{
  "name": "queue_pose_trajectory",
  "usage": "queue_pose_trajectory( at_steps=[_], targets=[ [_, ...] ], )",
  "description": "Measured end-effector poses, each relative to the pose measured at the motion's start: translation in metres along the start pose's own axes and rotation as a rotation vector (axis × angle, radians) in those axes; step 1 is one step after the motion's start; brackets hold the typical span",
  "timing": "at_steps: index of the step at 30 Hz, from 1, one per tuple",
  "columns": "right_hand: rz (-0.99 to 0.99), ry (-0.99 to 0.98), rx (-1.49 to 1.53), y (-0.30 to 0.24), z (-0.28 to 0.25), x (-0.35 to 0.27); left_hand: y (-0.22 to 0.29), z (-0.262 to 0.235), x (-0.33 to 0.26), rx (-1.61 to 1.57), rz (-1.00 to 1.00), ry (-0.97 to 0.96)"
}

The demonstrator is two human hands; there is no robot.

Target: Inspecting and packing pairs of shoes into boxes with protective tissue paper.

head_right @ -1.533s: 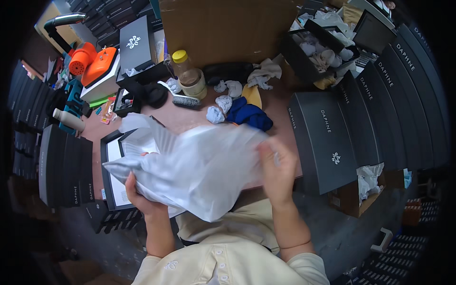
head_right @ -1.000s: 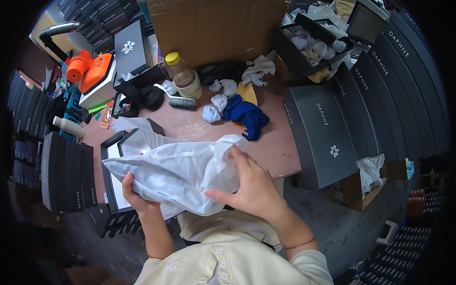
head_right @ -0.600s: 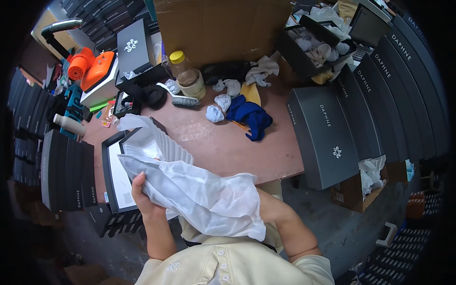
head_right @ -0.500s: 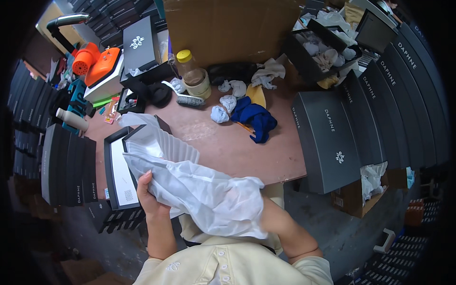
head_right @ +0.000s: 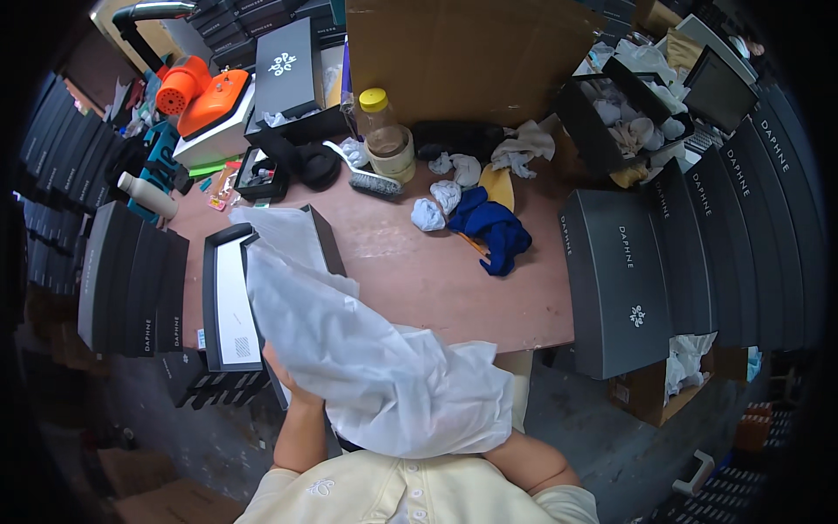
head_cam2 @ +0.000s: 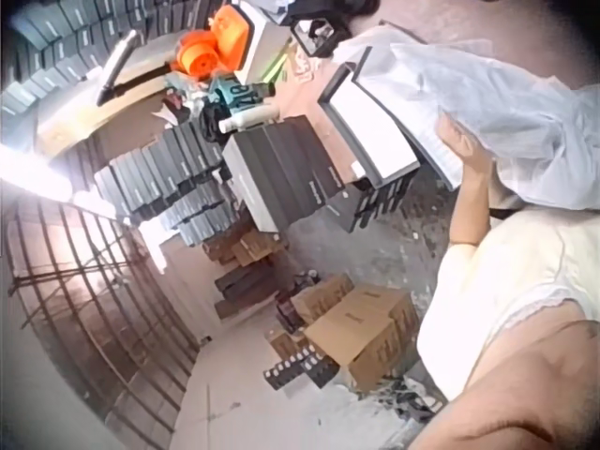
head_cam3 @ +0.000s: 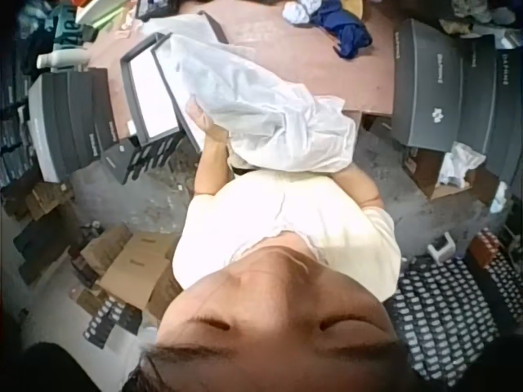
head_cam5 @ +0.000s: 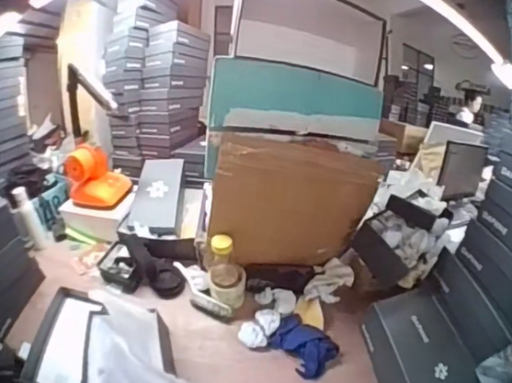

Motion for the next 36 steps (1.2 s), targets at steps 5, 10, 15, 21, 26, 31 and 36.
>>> queue_pose_trajectory(
  at_steps=[5, 10, 15, 21, 26, 31, 36],
  targets=[
    [0.781, -0.39, 0.951, 0.097, -0.013, -0.043, 0.064, -0.04, 0.054, 0.275, 0.101, 0.243],
    [0.734, -0.128, 0.724, 0.107, -0.053, -0.001, 0.181, -0.179, 0.034, 1.576, 0.64, 0.805],
    [0.811, -0.098, 0.174, 0.157, 0.016, -0.002, 0.163, -0.18, -0.005, 1.107, 0.933, 1.095],
    [0.205, -0.181, -0.181, 0.022, 0.054, 0.053, 0.052, -0.152, 0.002, 0.975, 0.404, 0.356],
    [0.202, -0.501, -0.199, 0.015, 0.133, 0.088, 0.116, -0.132, -0.005, 0.951, 0.192, 0.489],
    [-0.051, -0.384, 0.077, -0.055, 0.148, 0.147, 0.143, -0.057, -0.071, 0.265, -0.328, -1.127],
    [-0.022, -0.33, -0.066, -0.048, 0.141, 0.166, 0.097, -0.059, -0.031, 0.99, -0.188, -0.111]
  ],
)
Point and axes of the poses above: each hand's wrist, its own x-axis towards the middle knuckle, its own z-axis out of the palm, y = z × x, the point moved 7 cm from there along x, towards the middle knuckle, and after that the axes turned 8 degrees about z, right-handed, at the moved point
